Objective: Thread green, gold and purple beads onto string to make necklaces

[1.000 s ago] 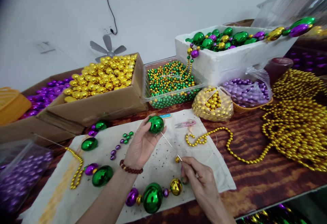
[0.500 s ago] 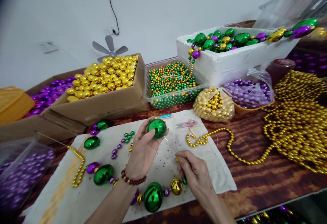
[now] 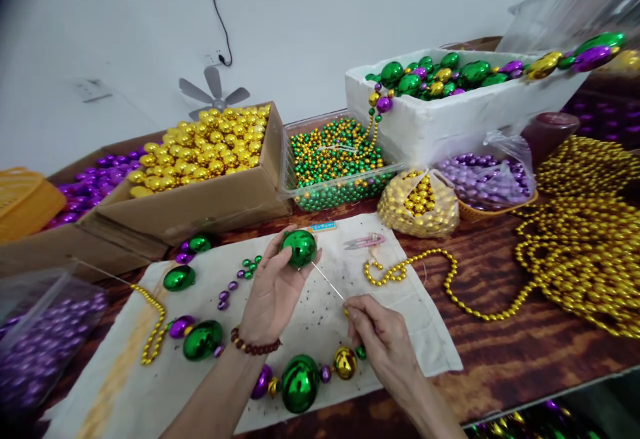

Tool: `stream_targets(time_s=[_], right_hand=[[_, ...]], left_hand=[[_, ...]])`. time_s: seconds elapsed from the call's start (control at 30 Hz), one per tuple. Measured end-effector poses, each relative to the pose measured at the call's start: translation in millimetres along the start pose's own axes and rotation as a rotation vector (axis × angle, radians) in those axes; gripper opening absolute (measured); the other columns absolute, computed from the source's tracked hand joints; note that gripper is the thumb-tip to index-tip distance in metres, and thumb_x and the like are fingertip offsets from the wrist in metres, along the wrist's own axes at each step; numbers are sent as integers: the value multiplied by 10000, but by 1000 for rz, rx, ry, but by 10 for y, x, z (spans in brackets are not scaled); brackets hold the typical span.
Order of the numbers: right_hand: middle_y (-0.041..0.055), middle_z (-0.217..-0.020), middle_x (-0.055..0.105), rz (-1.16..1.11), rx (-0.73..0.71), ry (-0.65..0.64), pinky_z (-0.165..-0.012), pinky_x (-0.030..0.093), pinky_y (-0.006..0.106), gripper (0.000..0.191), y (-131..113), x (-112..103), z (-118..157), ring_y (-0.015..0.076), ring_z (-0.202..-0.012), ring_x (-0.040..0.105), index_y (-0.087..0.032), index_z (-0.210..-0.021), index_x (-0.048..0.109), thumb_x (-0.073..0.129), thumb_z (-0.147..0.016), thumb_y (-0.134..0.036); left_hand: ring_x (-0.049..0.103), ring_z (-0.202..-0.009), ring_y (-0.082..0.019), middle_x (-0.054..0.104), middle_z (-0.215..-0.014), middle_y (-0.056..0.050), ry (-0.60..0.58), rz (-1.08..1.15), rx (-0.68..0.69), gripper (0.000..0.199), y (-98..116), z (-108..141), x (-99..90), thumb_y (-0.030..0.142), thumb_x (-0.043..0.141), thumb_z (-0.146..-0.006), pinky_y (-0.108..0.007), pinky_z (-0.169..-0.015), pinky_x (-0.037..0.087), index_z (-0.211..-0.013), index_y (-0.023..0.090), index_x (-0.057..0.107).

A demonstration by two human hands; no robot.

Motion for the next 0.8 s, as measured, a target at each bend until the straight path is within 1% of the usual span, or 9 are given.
stream_targets(time_s=[0.13,0.23,0.37,0.53,0.63,0.8], right_hand=[[-16,-634,563,18,7,5,-538,447,219,235,-17,24,-19,113,-547,563,-176,-957,589,425,-965,-344],[-22,-622,543,20,-1,8,-527,437,217,234,-41,54,-49,107,-529,537,-180,-942,589,424,-963,-344],[-19,-614,545,47,-6,-6,-532,433,220,234,-44,31,-22,111,-531,530,-178,-939,586,420,-963,-342],[-18,-626,561,78,-3,-18,-569,433,236,223,16,-41,90,121,-552,554,-180,-990,580,413,-970,-327],[-24,-624,558,67,-8,-7,-573,430,234,211,22,-32,91,118,-552,553,-187,-991,575,412,-971,-320],[-26,-620,545,49,-13,3,-538,418,218,215,-51,37,-43,109,-530,535,-189,-920,568,407,-970,-323]], left_hand=[[580,-1060,-215,599,-1173,-50,16,4,-18,295,-38,9,-8,150,655,-782,-463,-980,449,-1066,226,635],[571,-1088,-225,603,-1162,-52,19,6,-19,277,-44,14,-15,156,645,-792,-455,-981,448,-1061,226,636],[577,-1069,-203,612,-1147,-41,37,17,-11,256,23,-22,-60,156,650,-787,-444,-987,447,-1033,228,650],[567,-1072,-192,616,-1141,-40,32,34,10,256,87,-71,-110,147,638,-796,-447,-1003,435,-1039,228,649],[563,-1079,-200,608,-1145,-44,14,27,4,248,48,-51,-91,144,620,-810,-450,-996,440,-1043,225,643],[567,-1097,-229,609,-1137,-55,13,2,-20,287,-42,27,-41,159,635,-798,-454,-978,451,-1076,231,627]])
Point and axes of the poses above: each hand's wrist, its own z-axis away from the middle knuckle, its own x-axis out of the palm, y = z × x, the point moved 2 cm from there along -z, towards the middle knuckle
